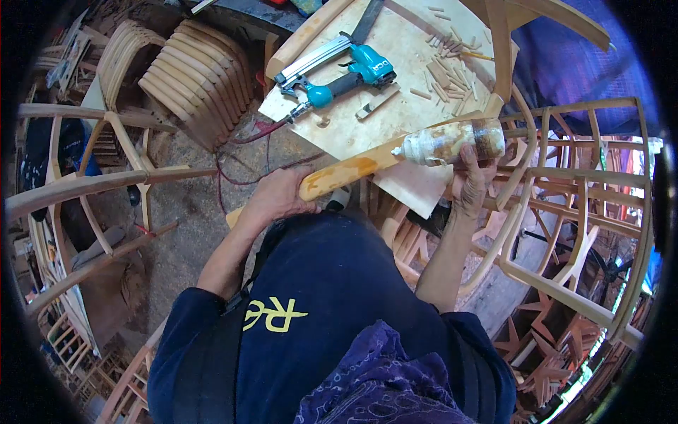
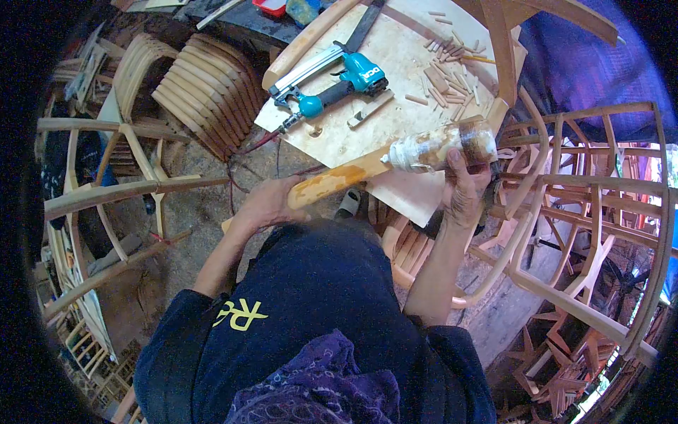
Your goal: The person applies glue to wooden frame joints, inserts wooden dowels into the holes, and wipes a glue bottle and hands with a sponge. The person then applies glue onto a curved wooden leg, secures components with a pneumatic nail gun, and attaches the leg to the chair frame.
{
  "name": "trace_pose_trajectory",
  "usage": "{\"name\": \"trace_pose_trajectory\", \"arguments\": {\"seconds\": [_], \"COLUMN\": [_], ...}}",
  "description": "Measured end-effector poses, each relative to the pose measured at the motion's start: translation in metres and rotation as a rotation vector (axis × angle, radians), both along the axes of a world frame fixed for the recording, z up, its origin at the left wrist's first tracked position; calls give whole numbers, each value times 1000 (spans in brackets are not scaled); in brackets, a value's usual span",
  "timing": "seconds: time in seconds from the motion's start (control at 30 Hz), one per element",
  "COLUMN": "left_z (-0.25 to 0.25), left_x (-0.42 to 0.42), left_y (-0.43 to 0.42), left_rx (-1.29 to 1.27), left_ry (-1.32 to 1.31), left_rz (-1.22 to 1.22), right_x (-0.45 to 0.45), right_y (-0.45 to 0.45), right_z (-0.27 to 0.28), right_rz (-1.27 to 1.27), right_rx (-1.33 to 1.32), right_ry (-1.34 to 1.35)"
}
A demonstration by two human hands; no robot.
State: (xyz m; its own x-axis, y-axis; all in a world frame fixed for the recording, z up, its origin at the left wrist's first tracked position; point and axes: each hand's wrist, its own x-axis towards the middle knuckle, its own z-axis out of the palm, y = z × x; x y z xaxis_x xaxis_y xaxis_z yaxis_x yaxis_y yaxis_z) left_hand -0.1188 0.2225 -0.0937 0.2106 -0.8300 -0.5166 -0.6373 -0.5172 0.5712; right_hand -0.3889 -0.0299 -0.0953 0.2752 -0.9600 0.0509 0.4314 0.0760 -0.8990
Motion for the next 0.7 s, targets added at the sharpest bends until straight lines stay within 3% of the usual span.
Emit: {"name": "trace_pose_trajectory", "arguments": {"seconds": [0.7], "left_z": [-3], "left_x": [0], "left_y": [1], "left_rx": [9], "left_ry": [-2], "left_rz": [1], "right_x": [-4], "right_y": [5], "right_z": [1], "right_rz": [-7], "right_rx": [24], "right_ry": [76]}}
